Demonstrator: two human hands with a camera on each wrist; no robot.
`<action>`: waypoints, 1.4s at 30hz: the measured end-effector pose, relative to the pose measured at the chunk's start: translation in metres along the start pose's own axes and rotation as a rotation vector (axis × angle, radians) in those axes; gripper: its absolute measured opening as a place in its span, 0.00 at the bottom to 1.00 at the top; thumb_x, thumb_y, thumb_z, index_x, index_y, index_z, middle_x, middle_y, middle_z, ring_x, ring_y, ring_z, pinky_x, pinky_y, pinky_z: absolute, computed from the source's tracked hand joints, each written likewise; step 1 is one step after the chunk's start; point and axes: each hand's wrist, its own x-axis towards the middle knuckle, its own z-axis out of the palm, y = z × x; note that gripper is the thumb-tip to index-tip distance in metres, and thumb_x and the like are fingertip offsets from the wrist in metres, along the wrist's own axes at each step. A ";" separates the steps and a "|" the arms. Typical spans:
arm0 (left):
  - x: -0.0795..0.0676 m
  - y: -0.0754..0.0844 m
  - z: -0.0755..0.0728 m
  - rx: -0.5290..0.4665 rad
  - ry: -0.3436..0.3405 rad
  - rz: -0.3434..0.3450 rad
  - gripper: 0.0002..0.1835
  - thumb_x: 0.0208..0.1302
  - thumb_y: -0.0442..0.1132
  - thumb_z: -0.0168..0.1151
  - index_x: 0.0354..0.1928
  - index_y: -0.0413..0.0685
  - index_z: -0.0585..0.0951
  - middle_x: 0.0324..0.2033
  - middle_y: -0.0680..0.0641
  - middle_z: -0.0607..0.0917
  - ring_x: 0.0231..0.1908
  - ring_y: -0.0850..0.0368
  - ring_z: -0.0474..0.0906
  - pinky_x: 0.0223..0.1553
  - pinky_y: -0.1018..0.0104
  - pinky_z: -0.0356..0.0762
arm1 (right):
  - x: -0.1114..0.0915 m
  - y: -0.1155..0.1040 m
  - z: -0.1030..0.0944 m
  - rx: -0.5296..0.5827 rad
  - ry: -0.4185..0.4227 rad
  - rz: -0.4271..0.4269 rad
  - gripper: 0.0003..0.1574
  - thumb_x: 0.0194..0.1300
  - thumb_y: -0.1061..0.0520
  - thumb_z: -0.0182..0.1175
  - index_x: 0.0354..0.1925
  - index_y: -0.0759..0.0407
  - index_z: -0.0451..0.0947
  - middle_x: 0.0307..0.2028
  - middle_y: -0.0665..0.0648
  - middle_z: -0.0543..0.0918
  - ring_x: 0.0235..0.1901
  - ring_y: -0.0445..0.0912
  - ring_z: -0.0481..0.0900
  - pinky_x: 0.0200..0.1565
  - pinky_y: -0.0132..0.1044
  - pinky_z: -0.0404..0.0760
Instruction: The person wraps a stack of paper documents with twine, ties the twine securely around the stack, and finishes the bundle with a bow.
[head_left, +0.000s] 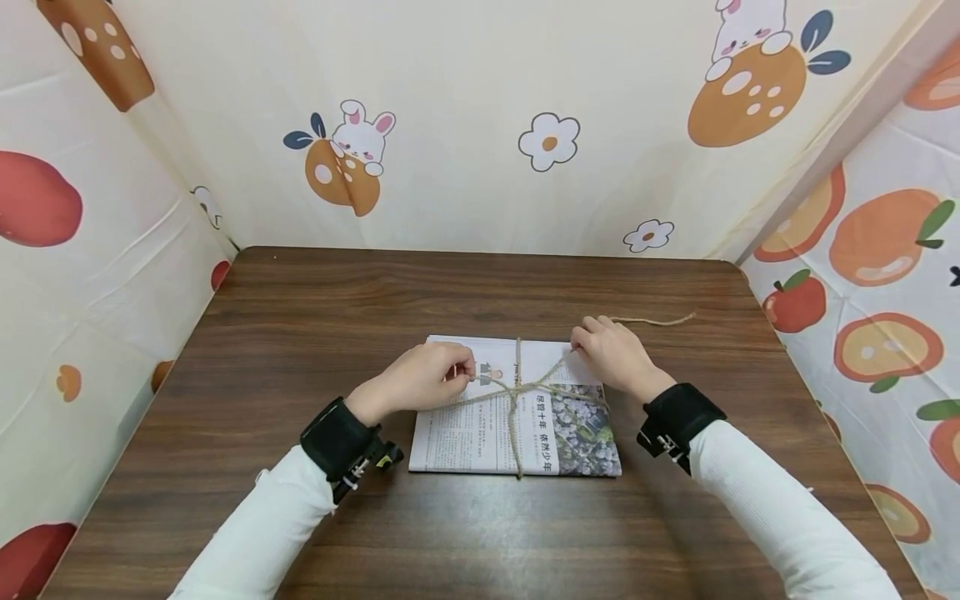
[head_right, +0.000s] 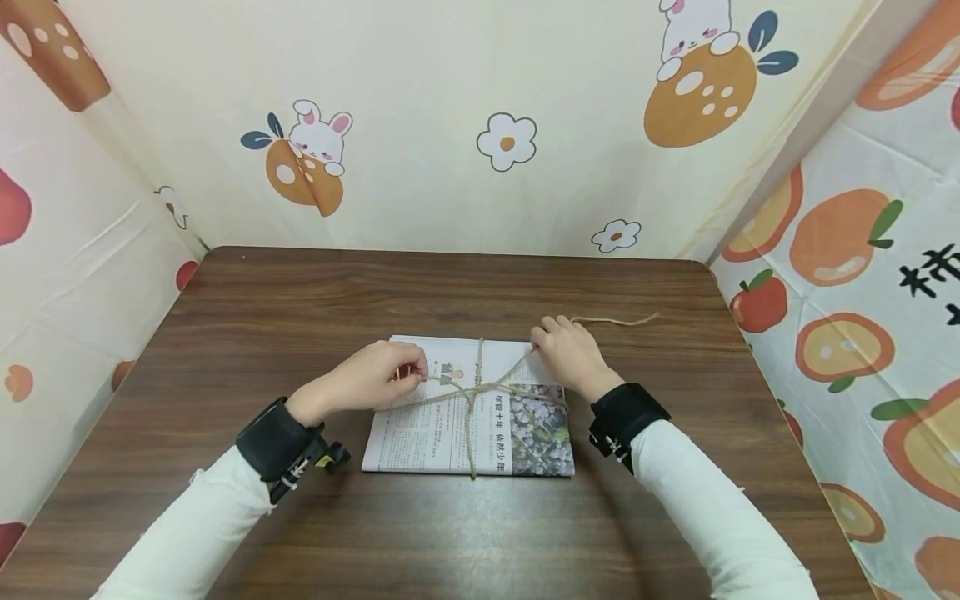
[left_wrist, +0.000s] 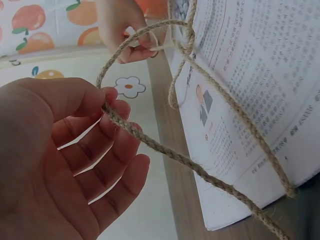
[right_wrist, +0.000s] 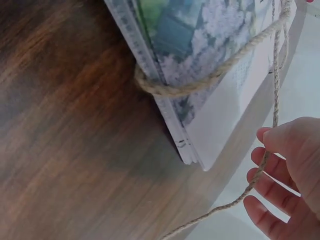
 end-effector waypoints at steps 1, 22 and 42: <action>0.002 0.000 0.000 0.002 0.001 0.000 0.05 0.59 0.34 0.54 0.31 0.52 0.78 0.24 0.58 0.76 0.23 0.64 0.67 0.27 0.71 0.66 | 0.000 0.000 -0.001 -0.003 0.012 -0.005 0.03 0.57 0.63 0.61 0.31 0.58 0.76 0.28 0.57 0.74 0.28 0.50 0.70 0.29 0.39 0.69; 0.050 0.018 0.031 0.152 -0.068 0.033 0.08 0.59 0.34 0.54 0.29 0.55 0.78 0.25 0.58 0.78 0.25 0.63 0.71 0.28 0.68 0.68 | 0.008 -0.002 -0.017 -0.065 0.094 -0.060 0.05 0.57 0.65 0.61 0.32 0.58 0.74 0.30 0.57 0.77 0.31 0.52 0.73 0.30 0.41 0.69; 0.065 0.018 0.047 0.191 -0.108 0.020 0.05 0.61 0.36 0.56 0.28 0.52 0.79 0.24 0.56 0.77 0.25 0.62 0.70 0.25 0.68 0.66 | 0.017 -0.010 -0.051 -0.152 0.202 -0.162 0.08 0.54 0.60 0.64 0.28 0.56 0.72 0.28 0.55 0.74 0.31 0.54 0.72 0.33 0.43 0.67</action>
